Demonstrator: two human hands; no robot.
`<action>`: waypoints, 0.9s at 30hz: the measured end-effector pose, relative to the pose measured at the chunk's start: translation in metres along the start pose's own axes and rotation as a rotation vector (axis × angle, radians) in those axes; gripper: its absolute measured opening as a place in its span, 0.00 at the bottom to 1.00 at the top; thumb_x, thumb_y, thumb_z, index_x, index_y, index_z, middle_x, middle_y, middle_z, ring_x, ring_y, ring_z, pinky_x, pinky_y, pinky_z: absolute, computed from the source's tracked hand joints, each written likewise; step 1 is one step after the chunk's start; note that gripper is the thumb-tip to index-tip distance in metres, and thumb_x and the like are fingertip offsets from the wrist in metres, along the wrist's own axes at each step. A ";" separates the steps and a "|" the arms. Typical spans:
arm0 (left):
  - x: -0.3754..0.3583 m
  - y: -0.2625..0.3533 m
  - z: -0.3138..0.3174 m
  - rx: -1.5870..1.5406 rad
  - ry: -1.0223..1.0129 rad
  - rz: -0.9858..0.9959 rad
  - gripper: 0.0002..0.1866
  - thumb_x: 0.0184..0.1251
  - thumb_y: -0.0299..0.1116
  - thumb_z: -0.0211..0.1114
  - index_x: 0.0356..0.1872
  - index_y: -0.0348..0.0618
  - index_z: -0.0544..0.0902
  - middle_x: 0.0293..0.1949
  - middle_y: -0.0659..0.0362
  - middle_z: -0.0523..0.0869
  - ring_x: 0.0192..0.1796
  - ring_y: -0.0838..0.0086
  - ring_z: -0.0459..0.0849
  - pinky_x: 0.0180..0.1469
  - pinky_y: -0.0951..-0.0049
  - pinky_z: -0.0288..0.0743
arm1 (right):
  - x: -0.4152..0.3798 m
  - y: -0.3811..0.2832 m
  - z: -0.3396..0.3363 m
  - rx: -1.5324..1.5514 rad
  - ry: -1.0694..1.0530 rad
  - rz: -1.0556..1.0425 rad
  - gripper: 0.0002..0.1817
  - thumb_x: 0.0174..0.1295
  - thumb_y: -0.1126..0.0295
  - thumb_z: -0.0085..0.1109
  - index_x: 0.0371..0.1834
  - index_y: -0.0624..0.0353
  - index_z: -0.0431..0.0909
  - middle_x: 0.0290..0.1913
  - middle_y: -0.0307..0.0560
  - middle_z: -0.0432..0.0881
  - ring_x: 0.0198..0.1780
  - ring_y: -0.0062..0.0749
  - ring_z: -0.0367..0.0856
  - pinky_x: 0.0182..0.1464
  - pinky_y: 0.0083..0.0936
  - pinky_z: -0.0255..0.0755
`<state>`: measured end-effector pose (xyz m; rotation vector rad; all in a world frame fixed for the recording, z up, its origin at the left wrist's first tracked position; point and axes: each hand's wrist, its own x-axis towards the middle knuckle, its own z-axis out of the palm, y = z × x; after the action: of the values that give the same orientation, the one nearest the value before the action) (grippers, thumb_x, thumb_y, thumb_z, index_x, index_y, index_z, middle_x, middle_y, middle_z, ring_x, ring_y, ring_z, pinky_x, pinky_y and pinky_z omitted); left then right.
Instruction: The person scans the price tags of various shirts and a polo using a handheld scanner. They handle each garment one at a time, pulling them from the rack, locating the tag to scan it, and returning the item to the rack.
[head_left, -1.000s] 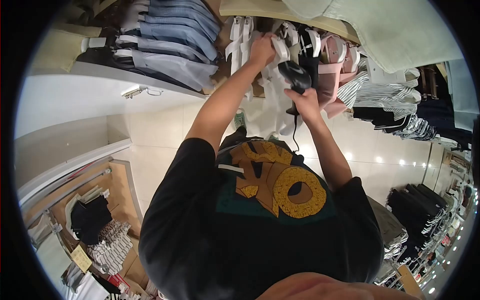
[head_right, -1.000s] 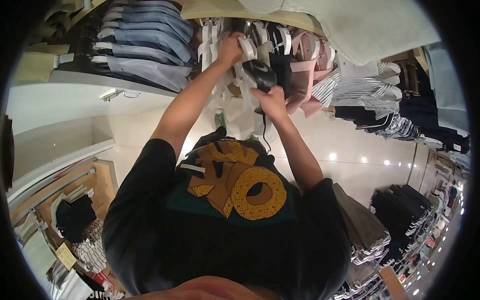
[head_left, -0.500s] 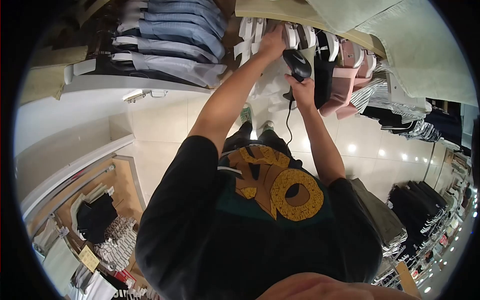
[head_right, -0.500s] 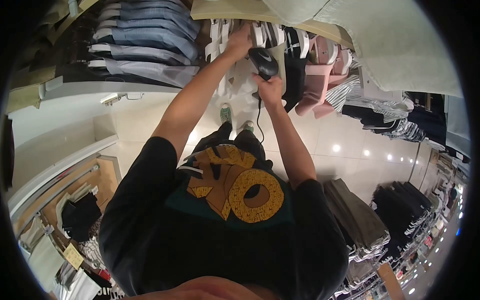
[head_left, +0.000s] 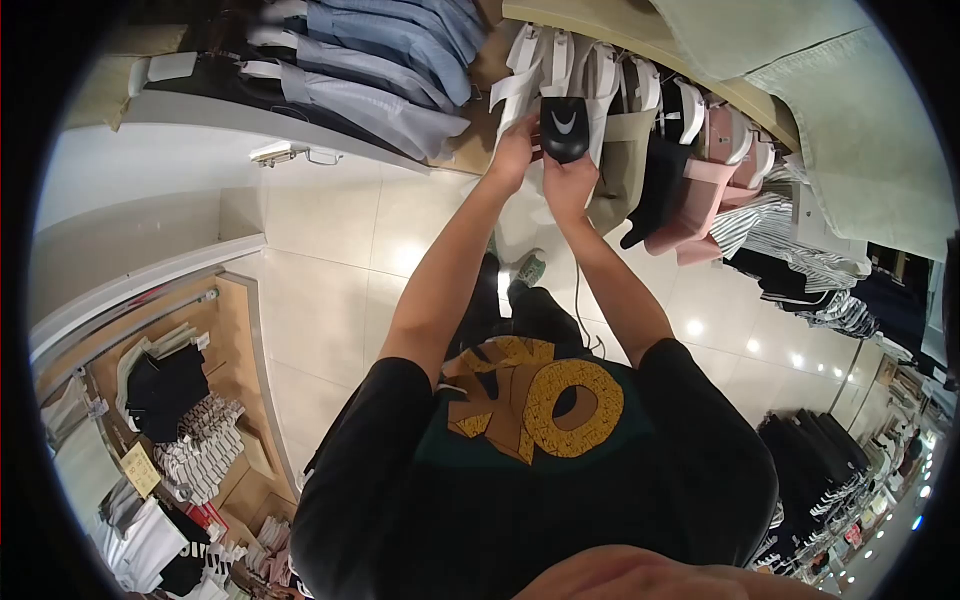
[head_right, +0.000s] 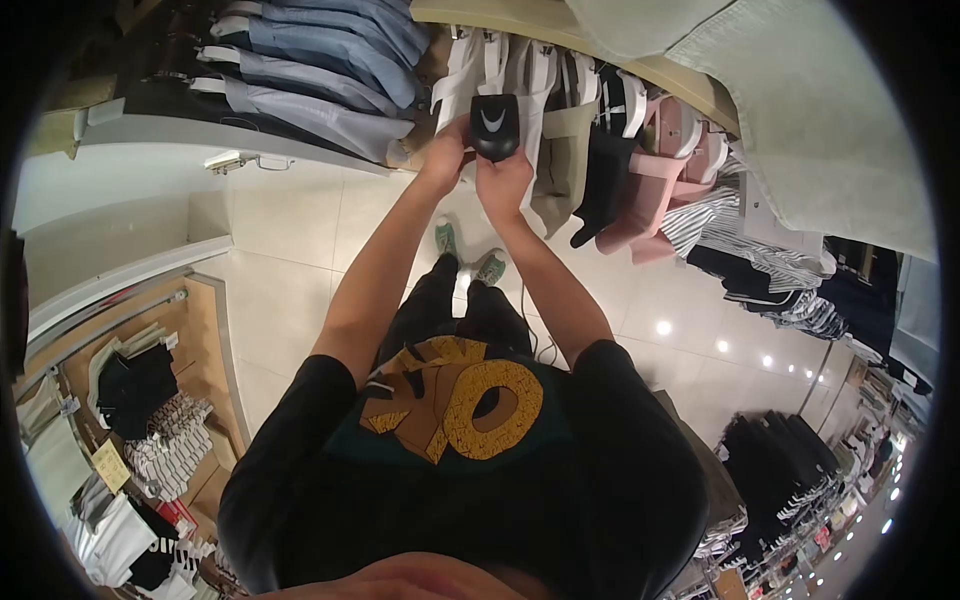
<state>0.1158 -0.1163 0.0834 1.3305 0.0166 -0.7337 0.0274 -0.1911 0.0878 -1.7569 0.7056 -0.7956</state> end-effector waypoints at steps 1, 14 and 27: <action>-0.002 0.004 0.000 -0.114 -0.053 -0.068 0.26 0.90 0.48 0.42 0.76 0.46 0.74 0.58 0.60 0.87 0.56 0.72 0.84 0.63 0.58 0.77 | -0.002 0.007 0.000 0.001 0.000 0.000 0.15 0.56 0.72 0.76 0.44 0.67 0.86 0.37 0.62 0.91 0.44 0.55 0.93 0.46 0.37 0.83; -0.021 0.016 0.007 -0.272 -0.245 -0.081 0.34 0.90 0.58 0.39 0.67 0.38 0.79 0.57 0.56 0.87 0.59 0.69 0.83 0.66 0.64 0.73 | -0.009 -0.035 -0.026 -0.077 0.075 0.012 0.14 0.56 0.74 0.77 0.44 0.66 0.87 0.38 0.56 0.92 0.43 0.41 0.94 0.47 0.33 0.83; -0.113 0.117 0.031 0.801 -0.199 0.983 0.26 0.69 0.37 0.75 0.66 0.47 0.81 0.58 0.51 0.87 0.61 0.52 0.84 0.64 0.55 0.78 | -0.101 -0.165 -0.229 -0.182 -0.207 0.268 0.19 0.57 0.74 0.79 0.52 0.65 0.88 0.41 0.36 0.90 0.41 0.16 0.82 0.47 0.22 0.78</action>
<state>0.0728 -0.0842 0.2401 1.7501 -1.1130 0.0167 -0.2005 -0.1940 0.2832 -1.8258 0.8715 -0.3712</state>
